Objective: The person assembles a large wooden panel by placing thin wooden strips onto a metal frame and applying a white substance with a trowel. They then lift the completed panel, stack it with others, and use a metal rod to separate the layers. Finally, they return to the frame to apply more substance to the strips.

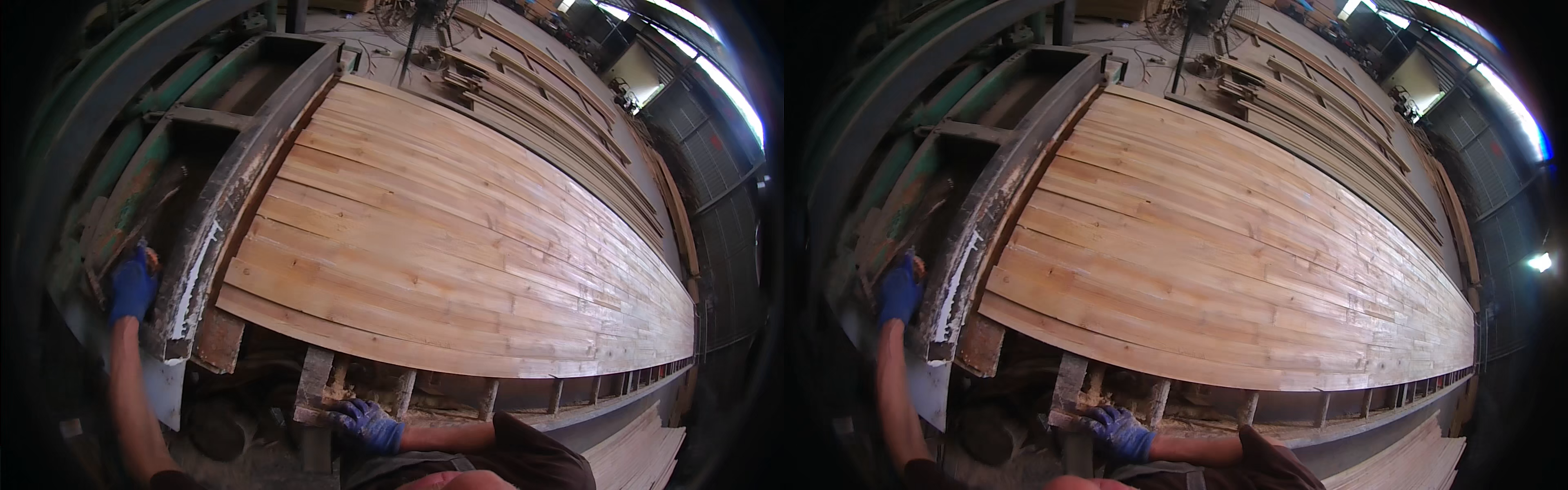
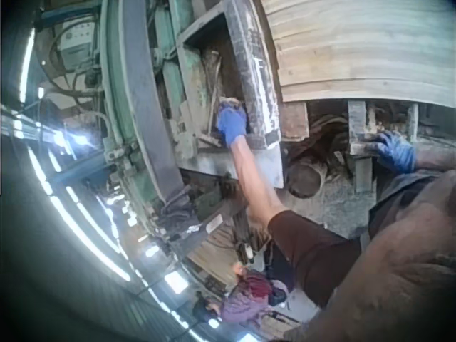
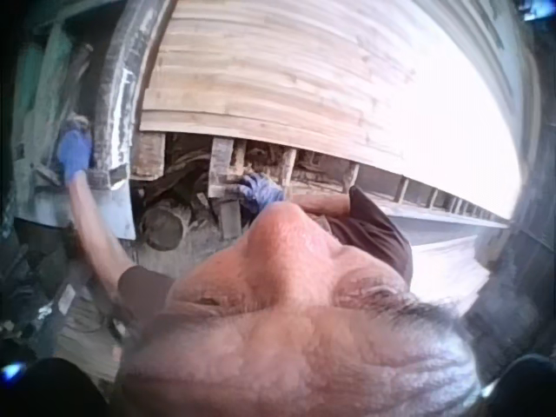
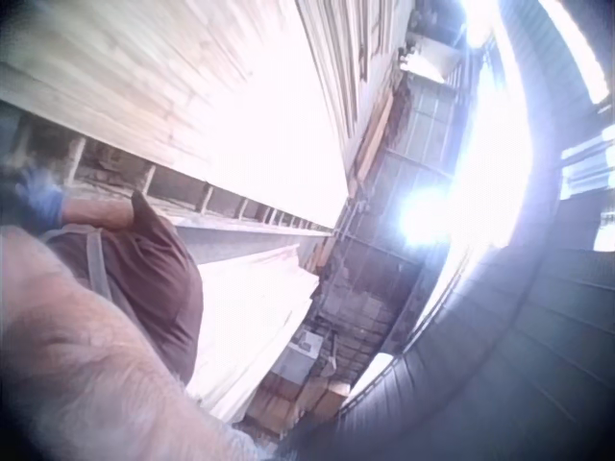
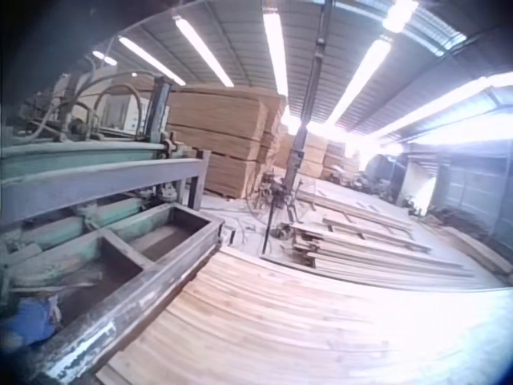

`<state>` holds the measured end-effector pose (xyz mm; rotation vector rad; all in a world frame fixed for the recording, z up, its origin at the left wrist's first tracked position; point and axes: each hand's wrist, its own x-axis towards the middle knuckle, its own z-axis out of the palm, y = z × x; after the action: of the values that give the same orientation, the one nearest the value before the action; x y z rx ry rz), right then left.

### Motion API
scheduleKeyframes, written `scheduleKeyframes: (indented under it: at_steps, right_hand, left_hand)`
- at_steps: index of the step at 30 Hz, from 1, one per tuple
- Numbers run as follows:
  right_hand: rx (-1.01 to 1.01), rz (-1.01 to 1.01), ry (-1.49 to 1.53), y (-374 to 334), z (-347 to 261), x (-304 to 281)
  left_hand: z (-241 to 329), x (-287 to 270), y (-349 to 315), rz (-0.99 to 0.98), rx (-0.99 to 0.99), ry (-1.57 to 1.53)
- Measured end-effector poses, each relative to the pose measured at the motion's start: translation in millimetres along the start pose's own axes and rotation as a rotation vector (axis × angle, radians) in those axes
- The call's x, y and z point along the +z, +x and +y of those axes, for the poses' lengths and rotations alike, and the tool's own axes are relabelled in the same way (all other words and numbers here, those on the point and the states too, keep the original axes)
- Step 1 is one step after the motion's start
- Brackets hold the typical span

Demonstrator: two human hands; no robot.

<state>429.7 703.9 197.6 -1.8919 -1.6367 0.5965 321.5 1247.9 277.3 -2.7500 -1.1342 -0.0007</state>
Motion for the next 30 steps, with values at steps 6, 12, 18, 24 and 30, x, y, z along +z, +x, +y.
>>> scheduleKeyframes:
  at_steps: [6,12,18,24,30]
  right_hand:
    - [-0.03,-0.001,-0.011,4.4,-11.1,-11.8]
    - [-0.072,-0.057,-0.044,2.8,-13.1,-5.3]
    - [-0.18,0.03,-0.058,-2.6,-4.5,16.0]
    - [-0.168,0.056,-0.108,-7.8,-2.8,25.2]
    - [-0.209,0.116,-0.192,-7.3,-13.3,33.6]
  left_hand:
    - [17.0,-32.8,-22.9,-0.069,-0.155,-0.174]
    - [6.4,-46.8,-79.6,0.315,-0.095,-0.056]
    - [27.7,-86.3,-194.7,0.593,0.021,-0.095]
    - [110.4,-172.7,-340.7,0.491,0.371,-0.638]
    - [213.8,-304.6,-466.2,0.746,0.718,-0.697]
